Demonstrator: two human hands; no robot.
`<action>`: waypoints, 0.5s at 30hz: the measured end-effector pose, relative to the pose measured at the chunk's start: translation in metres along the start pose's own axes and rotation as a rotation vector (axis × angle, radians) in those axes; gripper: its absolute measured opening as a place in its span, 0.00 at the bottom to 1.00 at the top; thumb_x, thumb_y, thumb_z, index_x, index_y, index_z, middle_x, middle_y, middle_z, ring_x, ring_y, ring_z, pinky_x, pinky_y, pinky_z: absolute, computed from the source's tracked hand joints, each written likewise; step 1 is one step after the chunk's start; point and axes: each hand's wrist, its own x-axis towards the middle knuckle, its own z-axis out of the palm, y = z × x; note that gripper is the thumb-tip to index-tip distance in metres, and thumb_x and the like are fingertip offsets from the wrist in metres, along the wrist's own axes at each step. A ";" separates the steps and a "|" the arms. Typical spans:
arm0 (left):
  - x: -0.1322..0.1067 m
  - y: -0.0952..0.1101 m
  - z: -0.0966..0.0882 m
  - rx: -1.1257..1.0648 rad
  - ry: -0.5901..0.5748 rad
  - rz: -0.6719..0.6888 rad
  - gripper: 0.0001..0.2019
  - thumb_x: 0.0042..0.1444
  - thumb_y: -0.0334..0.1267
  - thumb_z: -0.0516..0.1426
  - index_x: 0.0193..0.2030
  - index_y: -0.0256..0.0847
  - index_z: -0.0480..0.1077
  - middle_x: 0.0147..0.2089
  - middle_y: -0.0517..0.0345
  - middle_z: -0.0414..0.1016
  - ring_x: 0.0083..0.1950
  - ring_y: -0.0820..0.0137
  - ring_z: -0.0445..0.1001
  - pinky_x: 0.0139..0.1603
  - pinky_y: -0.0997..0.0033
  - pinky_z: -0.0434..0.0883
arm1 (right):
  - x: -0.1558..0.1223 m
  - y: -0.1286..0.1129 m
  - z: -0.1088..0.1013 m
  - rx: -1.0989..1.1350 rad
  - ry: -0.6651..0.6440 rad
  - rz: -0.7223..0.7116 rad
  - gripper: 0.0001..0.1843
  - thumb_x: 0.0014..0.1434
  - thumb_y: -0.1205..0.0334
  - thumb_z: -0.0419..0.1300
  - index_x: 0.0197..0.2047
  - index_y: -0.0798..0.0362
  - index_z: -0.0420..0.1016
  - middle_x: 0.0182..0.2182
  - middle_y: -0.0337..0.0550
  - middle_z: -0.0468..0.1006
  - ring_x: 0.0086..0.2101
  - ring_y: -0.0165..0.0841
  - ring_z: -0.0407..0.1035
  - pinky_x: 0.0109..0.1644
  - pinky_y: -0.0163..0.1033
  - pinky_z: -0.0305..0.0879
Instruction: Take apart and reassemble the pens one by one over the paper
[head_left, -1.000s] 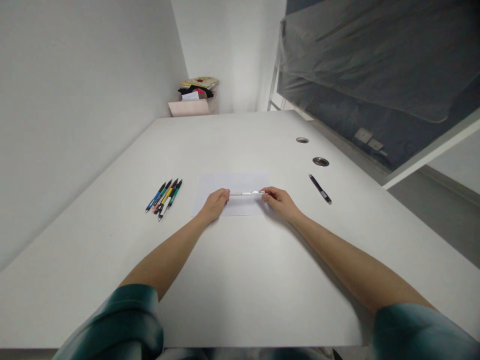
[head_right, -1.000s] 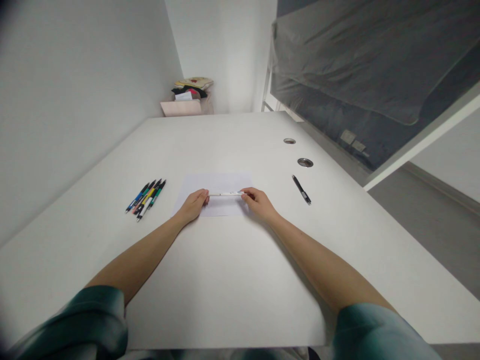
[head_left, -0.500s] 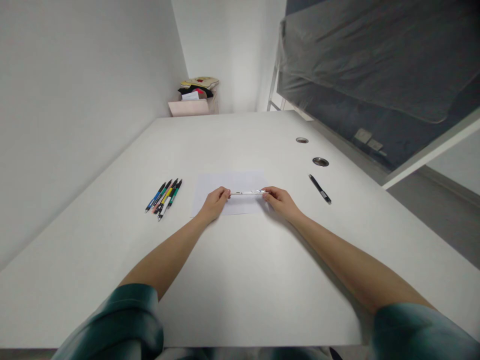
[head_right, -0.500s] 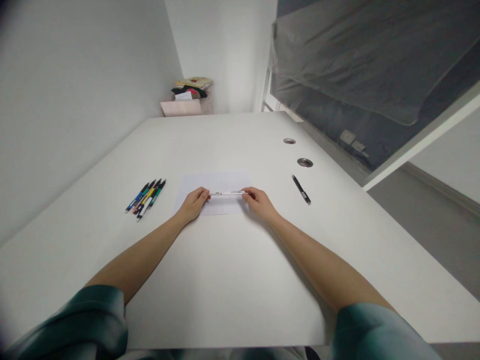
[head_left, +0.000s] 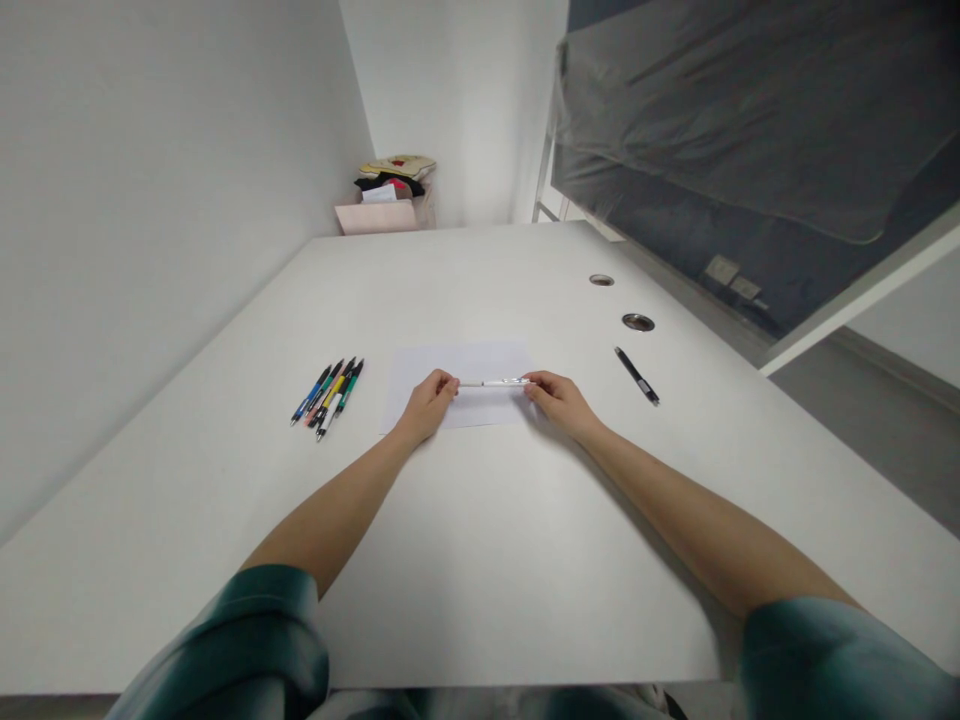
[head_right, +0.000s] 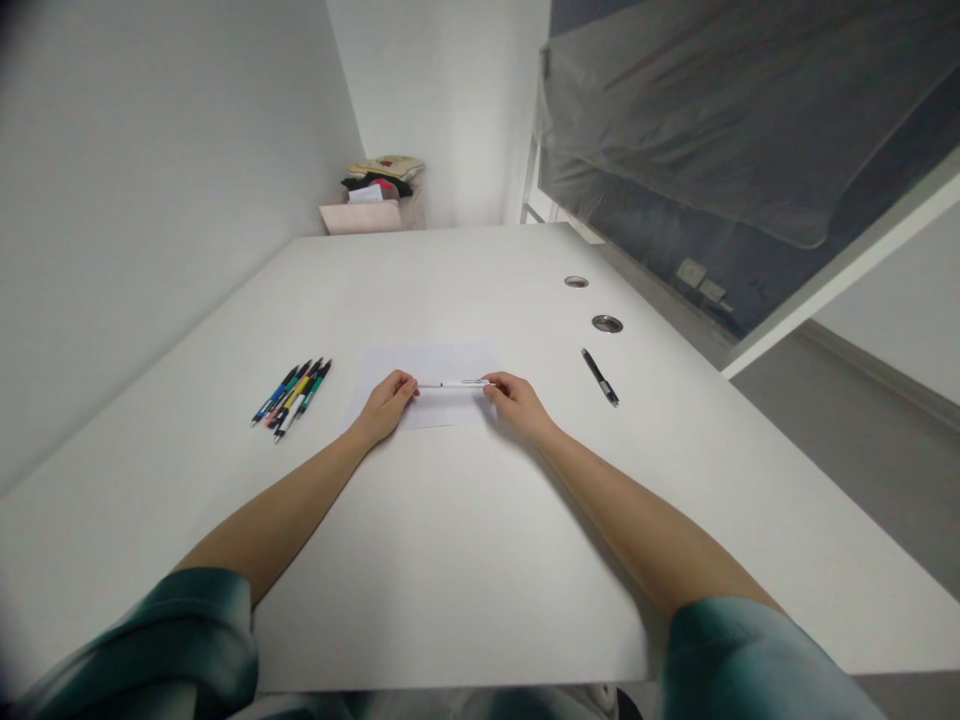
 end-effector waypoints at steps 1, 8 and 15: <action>0.000 0.000 0.000 -0.017 -0.001 0.005 0.09 0.58 0.45 0.53 0.37 0.41 0.65 0.32 0.60 0.68 0.35 0.69 0.66 0.40 0.69 0.64 | 0.000 -0.001 0.000 0.002 -0.001 0.002 0.21 0.51 0.46 0.58 0.39 0.55 0.76 0.23 0.38 0.70 0.24 0.30 0.59 0.29 0.36 0.55; -0.001 0.004 -0.001 0.059 -0.030 0.036 0.13 0.61 0.47 0.49 0.32 0.41 0.65 0.30 0.60 0.67 0.35 0.68 0.65 0.39 0.69 0.62 | -0.002 -0.005 -0.001 0.019 -0.011 0.015 0.19 0.50 0.49 0.58 0.38 0.55 0.75 0.23 0.37 0.71 0.24 0.29 0.60 0.30 0.37 0.56; -0.002 0.008 -0.003 0.096 -0.097 0.020 0.21 0.62 0.54 0.46 0.29 0.41 0.66 0.28 0.58 0.68 0.34 0.67 0.66 0.39 0.67 0.64 | -0.001 -0.006 -0.001 0.044 -0.005 0.013 0.13 0.49 0.53 0.58 0.34 0.53 0.74 0.26 0.39 0.74 0.28 0.32 0.64 0.34 0.39 0.59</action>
